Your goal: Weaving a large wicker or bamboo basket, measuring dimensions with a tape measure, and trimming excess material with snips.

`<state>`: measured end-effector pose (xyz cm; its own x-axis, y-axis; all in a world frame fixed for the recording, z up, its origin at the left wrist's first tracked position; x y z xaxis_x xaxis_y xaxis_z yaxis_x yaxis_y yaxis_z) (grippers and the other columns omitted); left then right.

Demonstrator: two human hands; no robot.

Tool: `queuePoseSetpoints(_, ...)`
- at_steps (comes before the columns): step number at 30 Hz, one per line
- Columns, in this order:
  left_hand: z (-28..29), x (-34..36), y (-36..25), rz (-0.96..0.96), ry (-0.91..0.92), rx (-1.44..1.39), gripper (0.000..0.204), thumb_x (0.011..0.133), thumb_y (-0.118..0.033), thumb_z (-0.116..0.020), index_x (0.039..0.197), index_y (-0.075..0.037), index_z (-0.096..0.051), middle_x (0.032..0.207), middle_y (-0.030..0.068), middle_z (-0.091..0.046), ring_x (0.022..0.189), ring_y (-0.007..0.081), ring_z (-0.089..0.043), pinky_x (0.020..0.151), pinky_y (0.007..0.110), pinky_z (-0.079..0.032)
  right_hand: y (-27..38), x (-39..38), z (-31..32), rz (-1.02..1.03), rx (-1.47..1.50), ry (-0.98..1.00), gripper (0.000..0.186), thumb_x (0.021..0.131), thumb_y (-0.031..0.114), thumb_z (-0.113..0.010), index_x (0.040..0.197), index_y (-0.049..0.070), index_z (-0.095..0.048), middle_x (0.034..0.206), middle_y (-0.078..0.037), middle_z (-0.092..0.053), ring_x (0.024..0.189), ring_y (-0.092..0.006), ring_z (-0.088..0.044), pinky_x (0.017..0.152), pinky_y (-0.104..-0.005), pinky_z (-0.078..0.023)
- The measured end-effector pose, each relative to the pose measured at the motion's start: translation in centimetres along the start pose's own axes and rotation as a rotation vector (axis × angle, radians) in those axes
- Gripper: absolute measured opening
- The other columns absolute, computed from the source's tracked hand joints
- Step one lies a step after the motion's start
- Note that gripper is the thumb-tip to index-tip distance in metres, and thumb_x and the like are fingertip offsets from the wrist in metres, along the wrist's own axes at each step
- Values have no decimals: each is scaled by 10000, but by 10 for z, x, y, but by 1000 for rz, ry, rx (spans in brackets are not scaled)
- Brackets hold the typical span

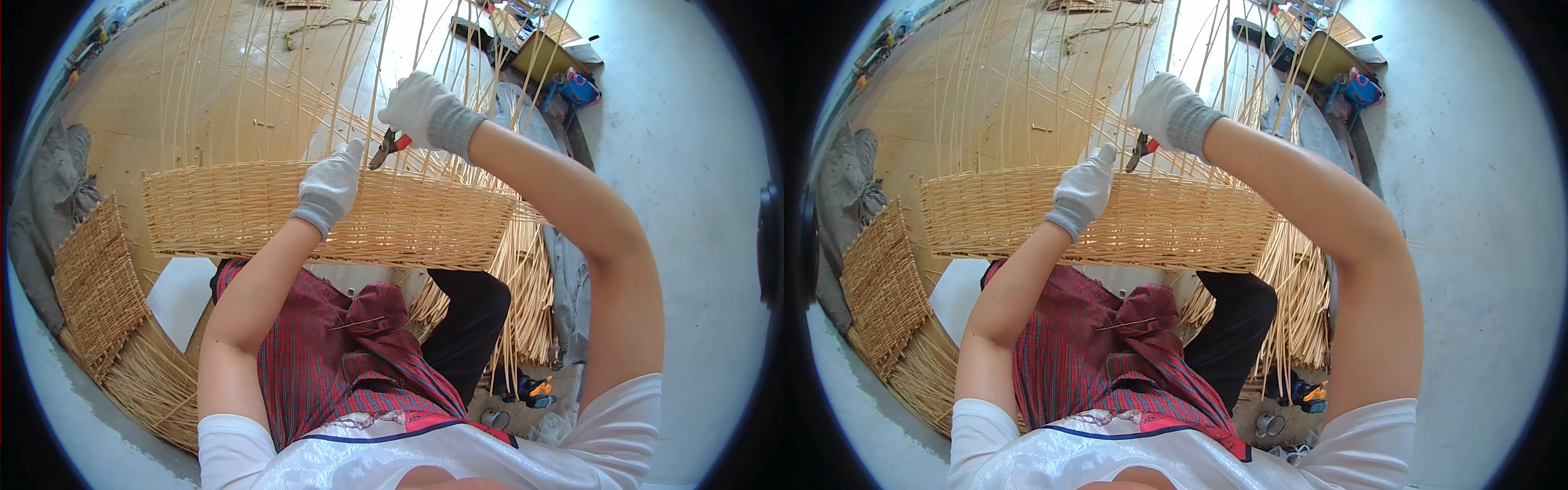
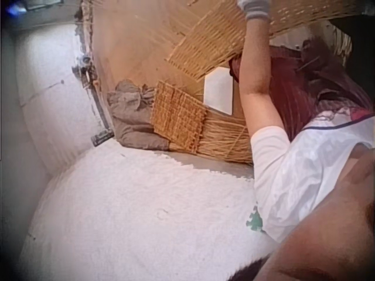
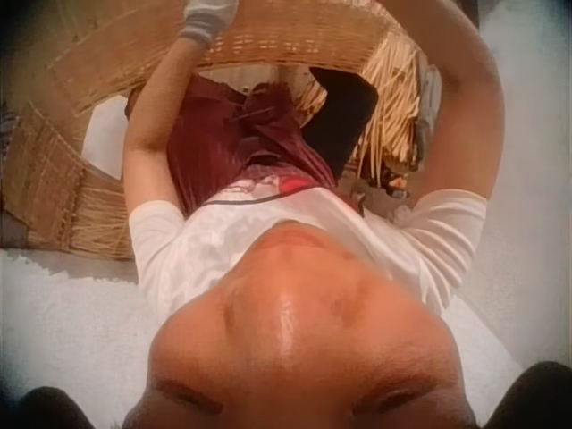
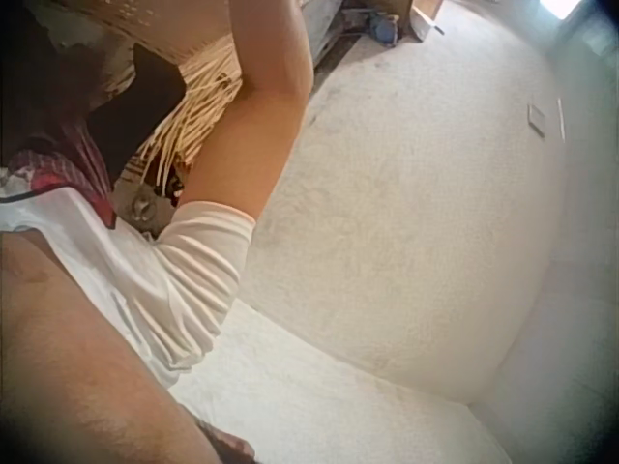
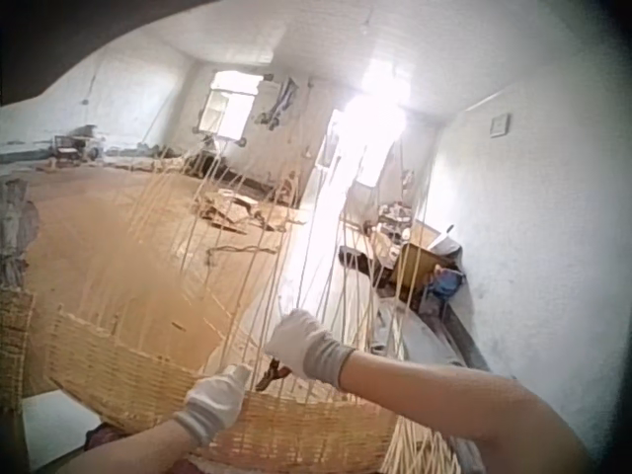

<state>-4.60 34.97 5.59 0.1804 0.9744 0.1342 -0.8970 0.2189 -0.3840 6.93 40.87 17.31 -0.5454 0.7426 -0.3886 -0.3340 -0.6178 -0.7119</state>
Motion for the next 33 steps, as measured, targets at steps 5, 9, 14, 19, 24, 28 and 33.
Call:
queuePoseSetpoints(5, -7, 9, -12, -232, -11, 69, 210, 968, -182, -522, 1148, -118, -610, 1096, 129, -669, 959, 316, -693, 746, 439, -564, -26, -29, -4, 0, 120, 97, 257, 778, 284, -808, 958, 134, -702, 817, -7, -680, 854, -198, -680, 745, -369, -559)
queuePoseSetpoints(9, -20, 27, -22, -264, 62, 250, 168, 909, -101, -574, 1060, -64, -638, 1055, 132, -693, 933, 321, -716, 737, 428, -587, -28, -34, -13, 4, -82, 4, 364, 784, 292, -816, 1097, 153, -692, 913, -3, -680, 916, -171, -679, 803, -344, -549)
queuePoseSetpoints(14, -17, 24, -23, -208, 80, 260, 165, 907, -79, -560, 1043, -77, -653, 1043, 128, -711, 909, 316, -727, 734, 418, -592, -7, -25, -23, -102, -111, 120, 295, 812, 330, -779, 1056, 183, -705, 863, -34, -680, 900, -197, -687, 748, -364, -552)
queuePoseSetpoints(19, -12, 1, -28, -245, 75, 164, 280, 942, -106, -515, 1207, -124, -603, 1267, 156, -630, 1002, 323, -704, 789, 431, -585, -28, -67, -41, -96, 280, 190, 287, 843, 368, -742, 1040, 163, -702, 818, -70, -699, 809, -231, -705, 706, -373, -562)
queuePoseSetpoints(24, -14, -30, -55, -223, 11, 46, 455, 946, -256, -603, 1385, -167, -524, 1217, 136, -614, 1010, 304, -680, 823, 429, -562, -23, -146, -94, -369, 942, -58, 325, 924, 423, -631, 976, 111, -703, 783, -89, -710, 712, -237, -687, 661, -400, -542)
queuePoseSetpoints(28, -51, -96, -102, -262, 250, -919, 833, 881, -389, -736, 1544, -124, -309, 1226, 145, -582, 1014, 235, -644, 889, 376, -521, 92, -196, -127, -300, 1758, -274, 311, 943, 356, -605, 884, 64, -696, 708, -82, -688, 627, -209, -654, 601, -363, -521)
queuePoseSetpoints(33, -123, -216, -138, -140, 475, -1141, 1024, 869, -383, -754, 1592, -44, -113, 1254, 191, -598, 1061, 214, -603, 966, 378, -487, 280, -257, -135, -206, 2512, -21, 147, 906, 111, -655, 773, 51, -640, 662, -20, -634, 574, -123, -612, 511, -288, -492)
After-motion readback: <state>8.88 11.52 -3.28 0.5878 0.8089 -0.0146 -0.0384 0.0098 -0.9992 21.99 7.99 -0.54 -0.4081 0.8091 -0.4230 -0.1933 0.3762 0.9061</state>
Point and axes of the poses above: each hand's wrist, its own x-axis towards the middle knuckle, its own z-axis out of the back of the hand, y = z × x, the point moved 4 cm from there along x, towards the middle knuckle
